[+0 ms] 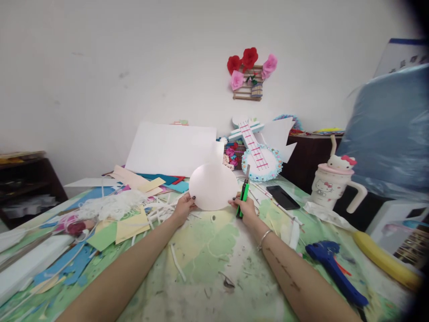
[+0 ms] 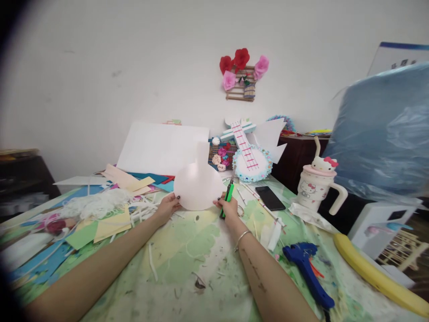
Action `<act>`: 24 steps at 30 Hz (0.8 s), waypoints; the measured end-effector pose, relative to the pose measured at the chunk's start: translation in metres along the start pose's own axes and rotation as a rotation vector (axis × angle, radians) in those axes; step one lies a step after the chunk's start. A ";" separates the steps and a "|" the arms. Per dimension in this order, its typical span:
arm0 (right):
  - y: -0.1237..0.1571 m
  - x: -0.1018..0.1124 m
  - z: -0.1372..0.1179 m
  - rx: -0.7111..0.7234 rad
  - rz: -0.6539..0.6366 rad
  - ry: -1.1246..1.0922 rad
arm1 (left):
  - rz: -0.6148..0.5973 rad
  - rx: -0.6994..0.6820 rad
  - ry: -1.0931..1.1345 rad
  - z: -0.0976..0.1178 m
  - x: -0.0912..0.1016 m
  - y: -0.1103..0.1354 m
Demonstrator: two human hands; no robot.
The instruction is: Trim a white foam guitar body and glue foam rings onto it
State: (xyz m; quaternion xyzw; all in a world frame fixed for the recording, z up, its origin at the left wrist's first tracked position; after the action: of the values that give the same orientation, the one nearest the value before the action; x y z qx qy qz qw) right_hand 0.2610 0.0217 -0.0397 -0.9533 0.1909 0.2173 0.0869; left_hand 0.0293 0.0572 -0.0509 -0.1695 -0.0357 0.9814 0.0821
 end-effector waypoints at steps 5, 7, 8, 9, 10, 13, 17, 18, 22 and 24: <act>-0.002 0.002 0.003 0.022 -0.013 -0.012 | -0.008 0.005 0.013 0.001 0.001 0.000; -0.003 0.002 0.004 0.026 -0.016 -0.016 | -0.008 0.010 0.012 0.001 0.001 0.000; -0.003 0.002 0.004 0.025 -0.016 -0.017 | -0.010 0.012 0.012 0.001 0.001 0.000; -0.003 0.002 0.005 0.024 -0.016 -0.019 | -0.012 0.014 0.011 0.001 0.001 0.000; -0.004 0.002 0.005 0.022 -0.016 -0.020 | -0.015 0.015 0.010 0.001 0.001 0.001; -0.003 0.002 0.005 0.012 -0.012 -0.018 | -0.025 0.018 0.009 0.001 0.000 0.001; -0.003 0.002 0.005 0.002 -0.009 -0.011 | -0.025 0.020 0.009 0.000 0.002 0.000; -0.003 0.002 0.005 0.002 -0.008 -0.010 | -0.023 0.021 0.010 0.000 0.002 0.000; -0.003 0.002 0.004 -0.005 0.001 -0.004 | -0.021 0.029 0.011 0.000 0.002 0.000; -0.003 0.001 0.004 -0.011 0.006 -0.002 | -0.024 0.031 0.010 0.000 0.001 0.001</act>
State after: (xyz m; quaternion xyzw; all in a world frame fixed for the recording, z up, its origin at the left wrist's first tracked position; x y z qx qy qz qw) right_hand 0.2617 0.0246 -0.0434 -0.9529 0.1927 0.2195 0.0814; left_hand 0.0278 0.0568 -0.0512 -0.1727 -0.0224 0.9799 0.0969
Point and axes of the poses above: each hand's wrist, its own y-axis away from the middle knuckle, its own x-axis out of the back of the hand, z = x × y, the point moved 1 cm from there along -y, towards the middle knuckle, and after that the axes turned 6 degrees about x, right-handed, at the moved point
